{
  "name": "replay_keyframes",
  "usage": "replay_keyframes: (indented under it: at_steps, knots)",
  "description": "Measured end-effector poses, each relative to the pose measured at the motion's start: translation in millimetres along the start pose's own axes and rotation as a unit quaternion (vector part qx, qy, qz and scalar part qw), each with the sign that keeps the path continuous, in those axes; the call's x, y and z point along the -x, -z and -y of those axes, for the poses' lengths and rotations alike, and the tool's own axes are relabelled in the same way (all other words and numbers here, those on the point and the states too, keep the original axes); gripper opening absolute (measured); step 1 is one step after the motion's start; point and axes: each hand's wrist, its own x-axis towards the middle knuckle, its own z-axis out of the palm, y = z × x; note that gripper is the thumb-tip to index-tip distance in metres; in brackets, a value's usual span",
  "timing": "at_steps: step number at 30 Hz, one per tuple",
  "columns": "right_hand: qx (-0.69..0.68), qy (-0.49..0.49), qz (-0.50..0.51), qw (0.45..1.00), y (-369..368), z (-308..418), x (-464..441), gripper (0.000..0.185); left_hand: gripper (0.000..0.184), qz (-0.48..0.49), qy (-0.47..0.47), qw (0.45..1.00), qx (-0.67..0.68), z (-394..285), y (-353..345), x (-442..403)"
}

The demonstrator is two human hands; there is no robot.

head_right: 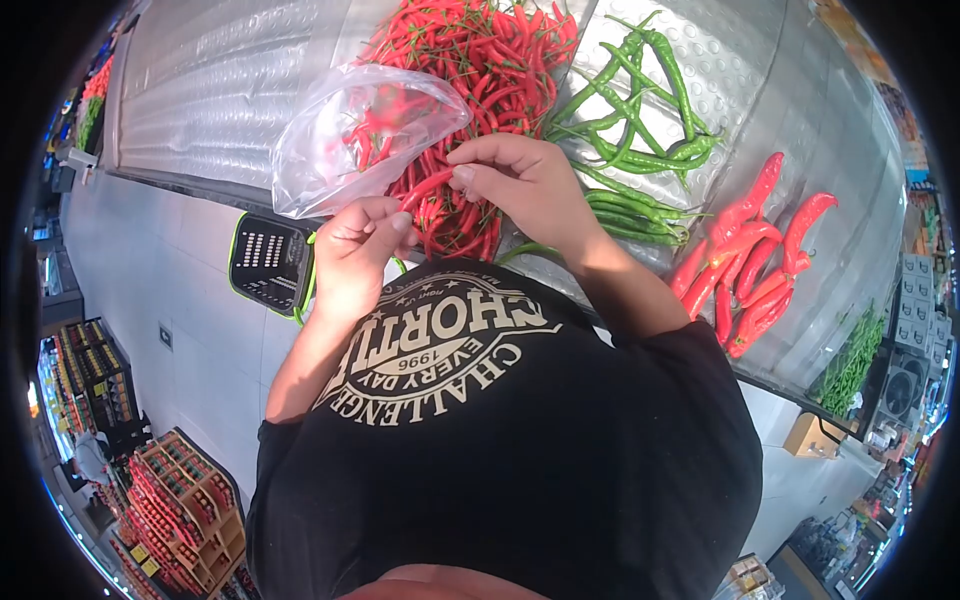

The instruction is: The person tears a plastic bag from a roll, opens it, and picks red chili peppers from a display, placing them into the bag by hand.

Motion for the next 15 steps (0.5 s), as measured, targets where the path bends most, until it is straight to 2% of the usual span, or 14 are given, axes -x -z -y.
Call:
replay_keyframes:
  at_steps: [5,12,14,15]
  knots:
    - [-0.042,0.03,0.025,0.998,7.4,-6.3,0.0,0.014,0.013,-0.016,-0.046,0.998,-0.045,-2.0,-2.4,1.6]
    - [-0.043,0.032,0.037,0.998,6.0,0.7,0.4,0.015,0.018,-0.023,-0.103,0.989,-0.099,0.9,1.0,3.3]
    - [-0.044,0.043,0.037,0.997,6.3,-0.6,-1.1,0.016,0.019,-0.036,-0.159,0.969,-0.186,-3.5,0.7,4.1]
    - [-0.044,0.043,0.037,0.997,6.4,-0.9,-0.9,0.016,0.019,-0.037,-0.159,0.969,-0.186,-5.2,-0.3,4.1]
